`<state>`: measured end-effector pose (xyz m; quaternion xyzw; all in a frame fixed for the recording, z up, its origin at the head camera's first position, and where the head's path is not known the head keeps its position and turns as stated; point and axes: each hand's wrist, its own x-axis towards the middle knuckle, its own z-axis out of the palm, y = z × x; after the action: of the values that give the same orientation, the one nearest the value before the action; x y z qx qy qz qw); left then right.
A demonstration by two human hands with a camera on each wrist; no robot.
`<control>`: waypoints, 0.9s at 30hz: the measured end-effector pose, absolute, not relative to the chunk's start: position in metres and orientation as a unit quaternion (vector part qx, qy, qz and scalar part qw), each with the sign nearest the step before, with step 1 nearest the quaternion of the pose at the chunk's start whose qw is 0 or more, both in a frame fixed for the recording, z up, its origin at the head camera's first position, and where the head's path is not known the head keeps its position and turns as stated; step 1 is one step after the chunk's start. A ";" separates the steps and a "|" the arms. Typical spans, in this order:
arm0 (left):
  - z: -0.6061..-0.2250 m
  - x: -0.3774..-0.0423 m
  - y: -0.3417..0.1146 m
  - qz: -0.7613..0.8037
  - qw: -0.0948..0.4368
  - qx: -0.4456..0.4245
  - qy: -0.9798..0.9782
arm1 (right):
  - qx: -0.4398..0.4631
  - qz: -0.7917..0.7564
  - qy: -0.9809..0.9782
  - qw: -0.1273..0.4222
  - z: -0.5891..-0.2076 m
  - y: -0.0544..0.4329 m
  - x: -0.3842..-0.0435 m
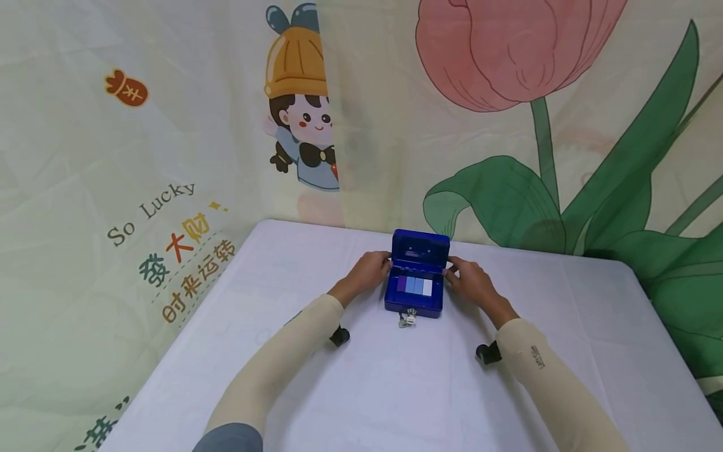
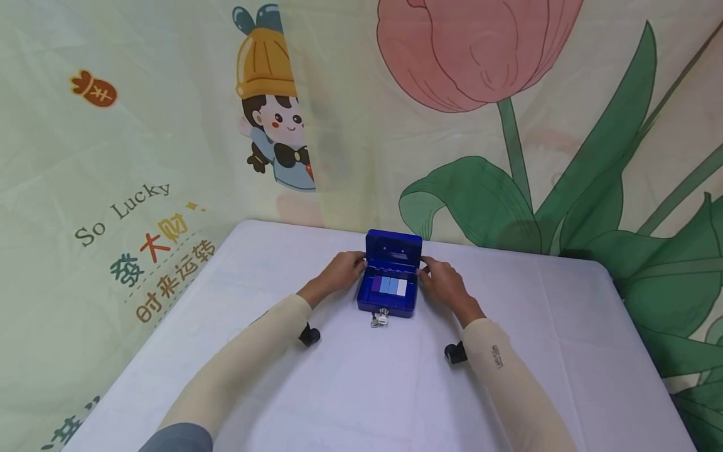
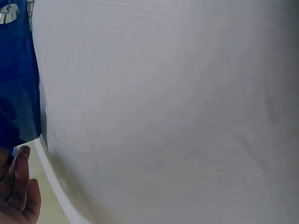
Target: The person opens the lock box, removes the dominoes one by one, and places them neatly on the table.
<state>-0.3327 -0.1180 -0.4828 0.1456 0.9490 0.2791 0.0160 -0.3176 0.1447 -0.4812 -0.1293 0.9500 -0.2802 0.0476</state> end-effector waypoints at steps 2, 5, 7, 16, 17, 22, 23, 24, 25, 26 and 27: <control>-0.484 -0.331 -0.119 0.278 0.017 0.146 0.949 | -0.129 -0.281 0.950 0.044 -0.483 0.146 -0.316; -0.486 -0.329 -0.121 0.274 0.015 0.144 0.951 | -0.130 -0.281 0.950 0.038 -0.484 0.148 -0.313; -0.487 -0.327 -0.122 0.274 0.019 0.139 0.952 | -0.128 -0.283 0.950 0.034 -0.485 0.150 -0.311; -0.486 -0.318 -0.130 0.289 0.019 0.139 0.947 | -0.142 -0.289 0.946 -0.017 -0.481 0.161 -0.300; -0.486 -0.318 -0.131 0.289 0.018 0.143 0.946 | -0.146 -0.291 0.945 -0.023 -0.479 0.161 -0.300; -0.486 -0.314 -0.132 0.302 0.033 0.145 0.942 | -0.156 -0.293 0.942 -0.046 -0.471 0.158 -0.296; -0.485 -0.313 -0.132 0.304 0.037 0.144 0.941 | -0.160 -0.293 0.941 -0.048 -0.469 0.157 -0.295; -0.485 -0.312 -0.133 0.305 0.041 0.142 0.941 | -0.162 -0.293 0.941 -0.050 -0.466 0.155 -0.294; -0.485 -0.311 -0.133 0.306 0.043 0.142 0.941 | -0.165 -0.292 0.941 -0.051 -0.464 0.153 -0.293; -0.485 -0.310 -0.133 0.304 0.045 0.141 0.941 | -0.169 -0.291 0.940 -0.050 -0.461 0.151 -0.293; -0.484 -0.309 -0.133 0.304 0.048 0.140 0.941 | -0.172 -0.290 0.940 -0.047 -0.459 0.149 -0.292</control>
<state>-0.3087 -0.1330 -0.4839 0.1404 0.9411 0.3038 0.0478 -0.2918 0.1494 -0.4585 -0.1718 0.9403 -0.2901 -0.0473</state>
